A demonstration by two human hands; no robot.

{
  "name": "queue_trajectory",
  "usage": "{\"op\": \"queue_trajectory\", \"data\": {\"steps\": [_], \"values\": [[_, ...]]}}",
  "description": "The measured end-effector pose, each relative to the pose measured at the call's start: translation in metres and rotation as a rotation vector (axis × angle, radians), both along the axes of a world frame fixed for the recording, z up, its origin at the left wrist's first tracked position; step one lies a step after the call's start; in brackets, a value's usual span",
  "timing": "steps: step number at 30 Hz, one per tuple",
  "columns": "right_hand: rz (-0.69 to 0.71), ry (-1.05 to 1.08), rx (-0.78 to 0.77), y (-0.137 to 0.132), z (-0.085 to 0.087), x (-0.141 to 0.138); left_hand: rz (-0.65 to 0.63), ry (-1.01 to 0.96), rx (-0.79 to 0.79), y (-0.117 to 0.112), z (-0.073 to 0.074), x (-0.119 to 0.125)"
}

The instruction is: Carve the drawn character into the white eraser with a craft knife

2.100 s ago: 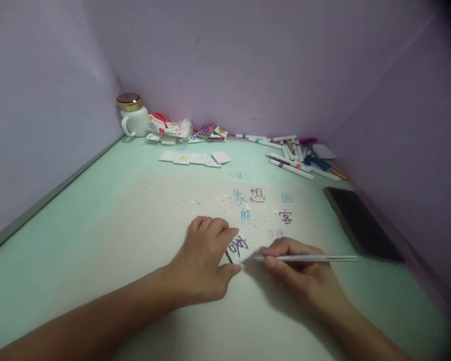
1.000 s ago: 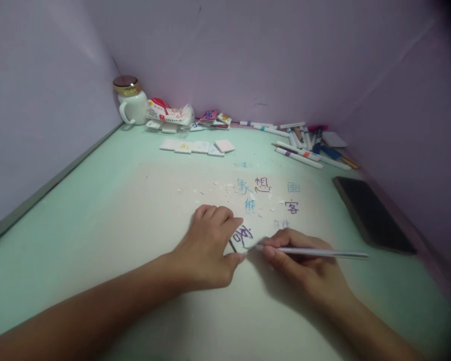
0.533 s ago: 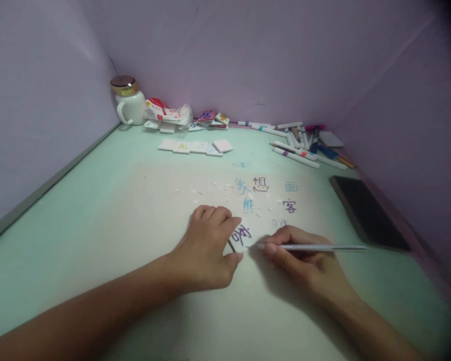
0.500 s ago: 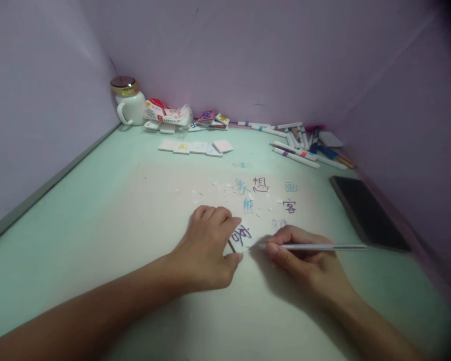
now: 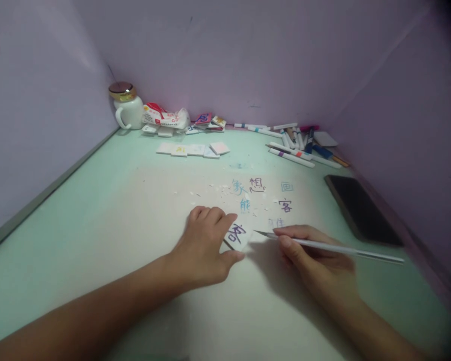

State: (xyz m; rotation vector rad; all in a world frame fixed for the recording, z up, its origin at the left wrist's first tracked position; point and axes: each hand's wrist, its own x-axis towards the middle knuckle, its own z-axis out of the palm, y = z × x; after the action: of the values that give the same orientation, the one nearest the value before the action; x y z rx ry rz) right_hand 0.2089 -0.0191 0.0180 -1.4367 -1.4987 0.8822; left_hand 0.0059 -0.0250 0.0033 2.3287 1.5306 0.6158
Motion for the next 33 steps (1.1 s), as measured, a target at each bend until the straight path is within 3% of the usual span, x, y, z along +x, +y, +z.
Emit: {"op": "queue_trajectory", "data": {"steps": [6,11,15,17,18,20,24,28,33], "values": [[0.050,-0.056,0.071,0.003,-0.005,0.006,0.017,0.092,0.020,0.004,0.002,-0.002],[0.342,0.196,0.086,0.008,-0.014,0.021,-0.031,0.053,-0.070,0.004,0.010,-0.008],[0.437,0.490,-0.105,0.020,-0.009,0.032,-0.011,0.034,-0.043,0.004,0.009,-0.008],[0.520,0.577,-0.290,0.026,-0.001,0.036,0.030,0.013,-0.026,0.003,0.006,-0.008],[0.444,0.614,-0.331,0.027,0.003,0.037,0.051,0.005,-0.016,0.003,0.005,-0.007],[0.435,0.613,-0.458,0.028,0.012,0.038,0.065,0.001,0.002,0.003,0.003,-0.007],[0.384,0.400,-0.415,0.023,0.018,0.036,0.012,-0.003,0.056,0.002,0.001,-0.007],[0.405,0.036,-0.313,0.017,0.015,0.032,-0.040,-0.030,0.057,0.001,0.002,-0.008],[0.399,-0.418,-0.127,0.005,0.007,0.022,-0.018,0.019,0.061,0.001,0.004,-0.007]]}}
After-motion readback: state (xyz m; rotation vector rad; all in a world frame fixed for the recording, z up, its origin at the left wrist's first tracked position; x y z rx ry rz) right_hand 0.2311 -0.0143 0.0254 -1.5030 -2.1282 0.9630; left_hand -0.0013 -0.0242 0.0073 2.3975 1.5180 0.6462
